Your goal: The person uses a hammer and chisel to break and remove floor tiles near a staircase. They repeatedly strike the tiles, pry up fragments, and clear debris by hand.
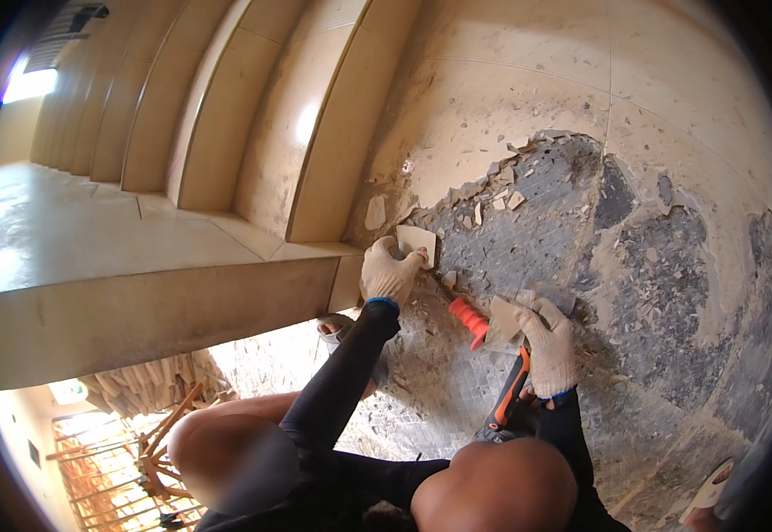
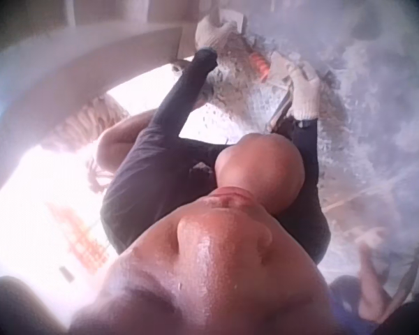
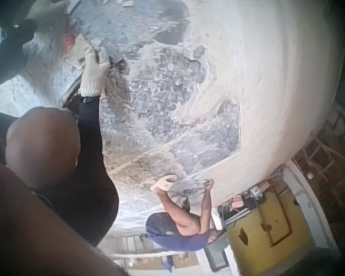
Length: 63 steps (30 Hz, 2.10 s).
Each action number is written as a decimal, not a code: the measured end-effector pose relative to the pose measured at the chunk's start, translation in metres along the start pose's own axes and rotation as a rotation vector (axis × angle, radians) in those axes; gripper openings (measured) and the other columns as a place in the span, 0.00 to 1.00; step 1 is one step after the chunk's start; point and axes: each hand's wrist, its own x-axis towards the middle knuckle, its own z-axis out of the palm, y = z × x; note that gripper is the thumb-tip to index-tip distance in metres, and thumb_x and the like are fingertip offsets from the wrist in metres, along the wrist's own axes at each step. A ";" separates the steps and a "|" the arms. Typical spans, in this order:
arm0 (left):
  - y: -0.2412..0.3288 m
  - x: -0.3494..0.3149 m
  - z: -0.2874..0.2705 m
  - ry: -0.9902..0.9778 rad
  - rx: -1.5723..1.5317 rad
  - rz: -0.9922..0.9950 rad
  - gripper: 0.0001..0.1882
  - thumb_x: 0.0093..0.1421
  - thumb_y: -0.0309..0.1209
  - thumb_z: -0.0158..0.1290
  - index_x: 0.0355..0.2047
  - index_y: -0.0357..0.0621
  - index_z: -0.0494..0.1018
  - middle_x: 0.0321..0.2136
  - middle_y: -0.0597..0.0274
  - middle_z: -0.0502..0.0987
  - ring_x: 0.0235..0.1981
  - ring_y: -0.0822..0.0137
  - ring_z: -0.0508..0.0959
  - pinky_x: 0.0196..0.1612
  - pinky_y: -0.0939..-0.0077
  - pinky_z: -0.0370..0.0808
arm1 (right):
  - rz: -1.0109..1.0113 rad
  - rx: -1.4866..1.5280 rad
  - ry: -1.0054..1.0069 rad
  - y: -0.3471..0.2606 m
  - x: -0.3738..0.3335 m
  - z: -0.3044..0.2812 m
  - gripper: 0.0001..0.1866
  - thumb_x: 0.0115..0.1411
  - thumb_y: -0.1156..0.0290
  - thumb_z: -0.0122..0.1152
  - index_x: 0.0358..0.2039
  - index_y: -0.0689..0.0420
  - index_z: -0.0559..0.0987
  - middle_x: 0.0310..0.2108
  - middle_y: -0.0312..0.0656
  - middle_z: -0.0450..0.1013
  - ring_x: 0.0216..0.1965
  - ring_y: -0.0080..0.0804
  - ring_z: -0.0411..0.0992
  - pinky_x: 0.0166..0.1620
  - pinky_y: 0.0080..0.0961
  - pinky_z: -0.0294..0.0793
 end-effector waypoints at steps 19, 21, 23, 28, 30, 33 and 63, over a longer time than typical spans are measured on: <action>-0.009 0.035 0.029 -0.169 -0.729 0.162 0.12 0.70 0.22 0.62 0.52 0.39 0.76 0.36 0.66 0.82 0.36 0.75 0.80 0.42 0.77 0.78 | -0.060 -0.006 0.021 -0.005 0.009 0.003 0.17 0.70 0.68 0.63 0.53 0.66 0.85 0.43 0.45 0.85 0.44 0.28 0.82 0.48 0.28 0.81; 0.002 0.023 0.021 -0.219 -0.777 0.202 0.14 0.69 0.22 0.62 0.54 0.38 0.77 0.38 0.66 0.82 0.37 0.74 0.81 0.47 0.77 0.79 | -0.133 -0.067 0.024 -0.007 0.011 0.002 0.17 0.70 0.71 0.62 0.54 0.65 0.85 0.44 0.47 0.86 0.45 0.29 0.83 0.50 0.28 0.82; 0.017 0.009 0.011 -0.324 -0.777 0.290 0.14 0.70 0.21 0.59 0.55 0.37 0.79 0.42 0.64 0.84 0.43 0.72 0.82 0.52 0.74 0.80 | -0.258 -0.104 0.073 -0.008 0.013 0.001 0.17 0.69 0.72 0.62 0.55 0.65 0.84 0.45 0.48 0.86 0.46 0.30 0.84 0.51 0.29 0.82; 0.060 -0.029 -0.001 -0.804 -0.778 0.434 0.13 0.71 0.20 0.57 0.54 0.37 0.81 0.45 0.63 0.86 0.46 0.73 0.83 0.53 0.75 0.79 | -0.499 -0.276 0.264 -0.007 0.011 0.000 0.16 0.68 0.67 0.68 0.51 0.64 0.85 0.41 0.55 0.83 0.44 0.50 0.84 0.50 0.40 0.81; 0.078 -0.037 0.001 -0.871 -0.658 0.463 0.13 0.71 0.20 0.56 0.53 0.37 0.81 0.46 0.63 0.87 0.47 0.73 0.83 0.53 0.74 0.79 | -0.580 -0.272 0.384 -0.005 0.010 -0.003 0.15 0.66 0.67 0.69 0.49 0.62 0.85 0.42 0.52 0.82 0.46 0.57 0.81 0.50 0.45 0.80; 0.103 -0.044 0.013 -0.996 -0.668 0.539 0.13 0.71 0.23 0.59 0.54 0.37 0.81 0.46 0.64 0.86 0.46 0.74 0.82 0.52 0.75 0.78 | -0.712 -0.316 0.564 0.002 0.006 -0.017 0.15 0.60 0.70 0.73 0.45 0.63 0.85 0.41 0.53 0.81 0.42 0.58 0.80 0.47 0.44 0.81; 0.086 -0.013 0.026 -1.027 0.410 1.787 0.31 0.52 0.46 0.72 0.55 0.51 0.79 0.50 0.55 0.81 0.52 0.47 0.83 0.51 0.51 0.79 | 1.069 -0.163 1.336 0.324 -0.528 -0.128 0.19 0.73 0.68 0.63 0.61 0.58 0.82 0.53 0.46 0.83 0.49 0.39 0.83 0.52 0.35 0.83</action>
